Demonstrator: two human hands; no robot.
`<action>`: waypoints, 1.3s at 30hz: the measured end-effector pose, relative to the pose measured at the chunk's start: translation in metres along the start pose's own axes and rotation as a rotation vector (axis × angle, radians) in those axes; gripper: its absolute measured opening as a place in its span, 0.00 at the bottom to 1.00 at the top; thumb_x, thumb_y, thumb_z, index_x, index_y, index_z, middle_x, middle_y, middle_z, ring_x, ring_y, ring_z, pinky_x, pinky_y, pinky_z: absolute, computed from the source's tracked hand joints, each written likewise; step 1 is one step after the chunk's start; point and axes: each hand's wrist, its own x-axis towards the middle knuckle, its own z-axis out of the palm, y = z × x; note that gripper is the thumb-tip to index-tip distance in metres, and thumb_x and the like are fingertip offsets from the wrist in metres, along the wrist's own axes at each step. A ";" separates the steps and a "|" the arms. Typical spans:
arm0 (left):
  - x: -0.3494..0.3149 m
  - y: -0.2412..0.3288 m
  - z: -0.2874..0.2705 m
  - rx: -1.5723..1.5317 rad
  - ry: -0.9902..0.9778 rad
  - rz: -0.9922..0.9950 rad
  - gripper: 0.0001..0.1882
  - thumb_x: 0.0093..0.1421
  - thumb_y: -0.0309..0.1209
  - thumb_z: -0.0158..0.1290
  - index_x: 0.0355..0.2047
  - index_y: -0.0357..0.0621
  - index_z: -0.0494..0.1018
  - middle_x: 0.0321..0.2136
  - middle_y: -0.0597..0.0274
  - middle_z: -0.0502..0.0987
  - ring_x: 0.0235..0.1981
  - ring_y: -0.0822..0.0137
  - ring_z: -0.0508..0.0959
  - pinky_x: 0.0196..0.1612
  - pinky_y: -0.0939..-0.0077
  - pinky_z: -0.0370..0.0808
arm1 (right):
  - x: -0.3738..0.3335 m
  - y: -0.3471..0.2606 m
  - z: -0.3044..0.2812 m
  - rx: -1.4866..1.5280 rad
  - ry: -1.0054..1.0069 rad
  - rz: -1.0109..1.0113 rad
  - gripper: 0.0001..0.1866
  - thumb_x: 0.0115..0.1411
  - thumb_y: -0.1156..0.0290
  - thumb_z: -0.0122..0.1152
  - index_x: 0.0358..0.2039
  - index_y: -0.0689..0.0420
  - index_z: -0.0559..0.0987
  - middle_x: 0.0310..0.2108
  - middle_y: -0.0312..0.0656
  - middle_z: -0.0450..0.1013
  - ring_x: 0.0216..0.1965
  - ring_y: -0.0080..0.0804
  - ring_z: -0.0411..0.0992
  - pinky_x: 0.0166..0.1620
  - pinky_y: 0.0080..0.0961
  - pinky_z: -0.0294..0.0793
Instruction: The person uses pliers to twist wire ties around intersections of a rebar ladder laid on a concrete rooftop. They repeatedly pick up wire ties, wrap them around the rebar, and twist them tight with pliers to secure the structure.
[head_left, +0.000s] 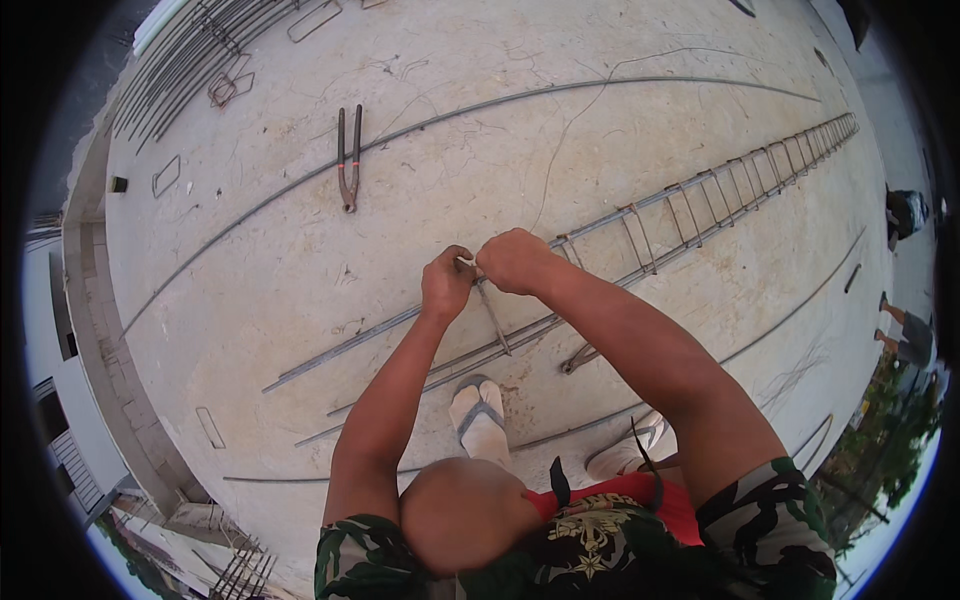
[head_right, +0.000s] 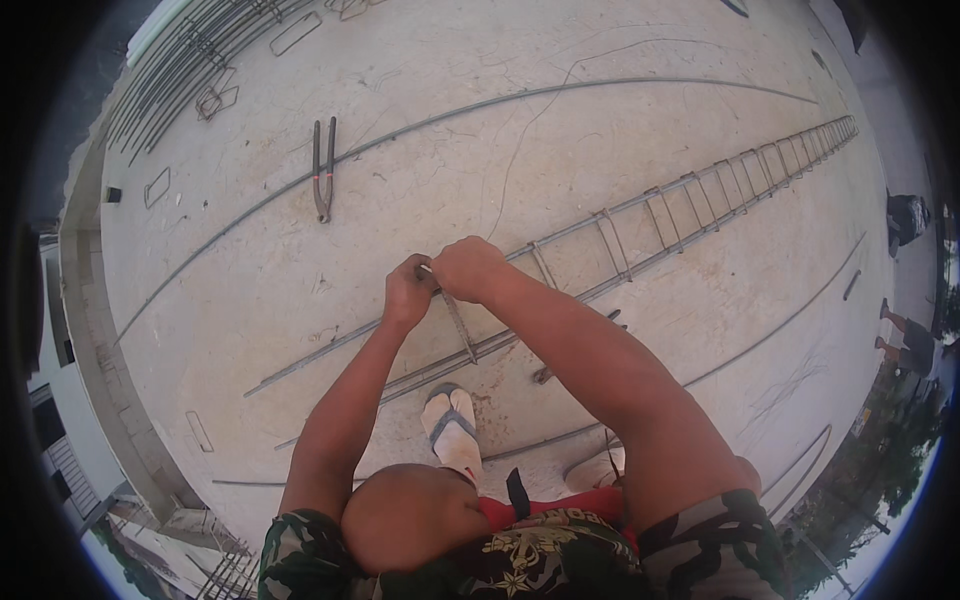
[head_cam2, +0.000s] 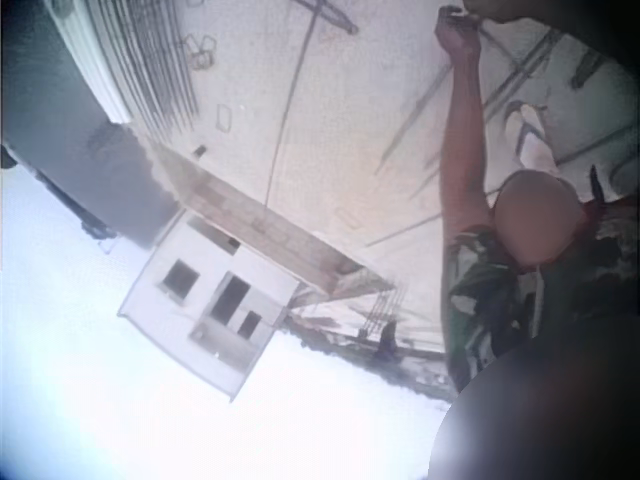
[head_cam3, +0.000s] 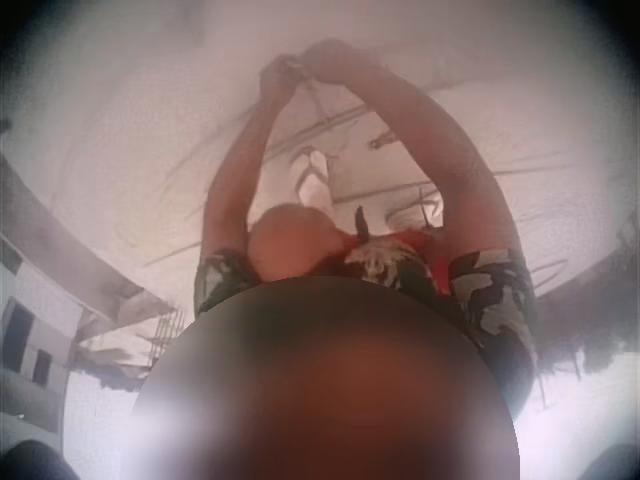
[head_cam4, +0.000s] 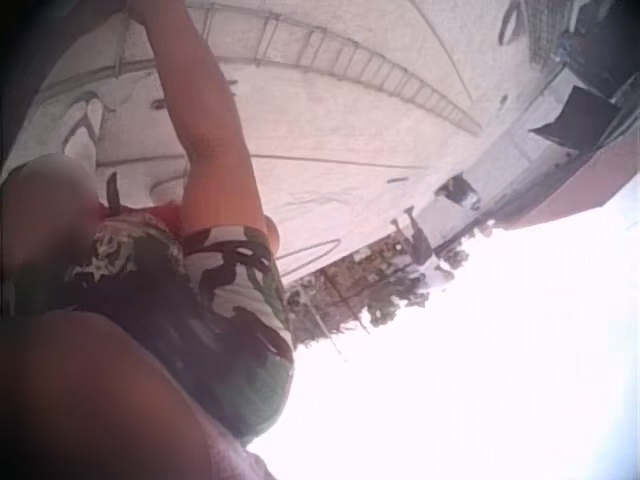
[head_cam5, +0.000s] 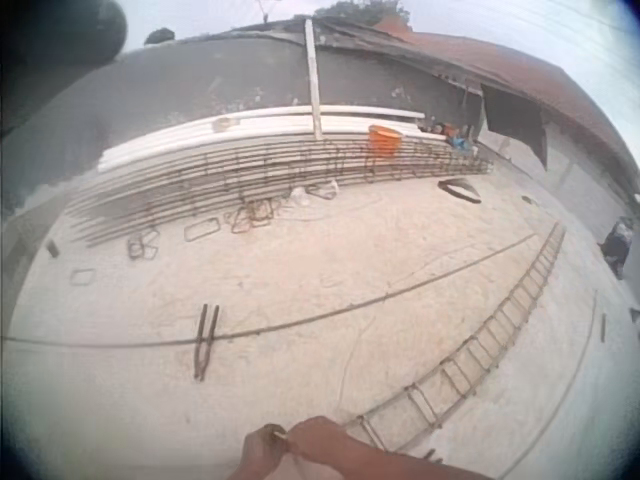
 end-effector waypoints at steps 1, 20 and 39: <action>0.000 -0.005 -0.004 -0.001 -0.026 -0.017 0.12 0.53 0.25 0.57 0.39 0.36 0.74 0.25 0.52 0.80 0.27 0.61 0.81 0.34 0.70 0.75 | 0.005 -0.004 0.001 -0.026 0.014 -0.039 0.10 0.55 0.69 0.54 0.27 0.57 0.82 0.30 0.46 0.79 0.33 0.42 0.78 0.37 0.37 0.76; -0.014 -0.025 0.009 -0.216 0.007 -0.155 0.24 0.51 0.26 0.60 0.47 0.34 0.66 0.31 0.52 0.81 0.35 0.64 0.80 0.41 0.73 0.74 | 0.019 0.008 0.010 -0.134 -0.250 -0.046 0.09 0.51 0.69 0.59 0.31 0.58 0.81 0.31 0.47 0.78 0.37 0.41 0.78 0.39 0.38 0.77; -0.004 -0.027 0.013 0.173 0.059 -0.005 0.17 0.62 0.38 0.48 0.38 0.35 0.76 0.22 0.50 0.79 0.30 0.57 0.81 0.37 0.66 0.74 | -0.196 0.067 0.178 -0.258 -0.077 0.263 0.18 0.59 0.67 0.53 0.51 0.54 0.70 0.51 0.46 0.66 0.55 0.44 0.64 0.54 0.48 0.63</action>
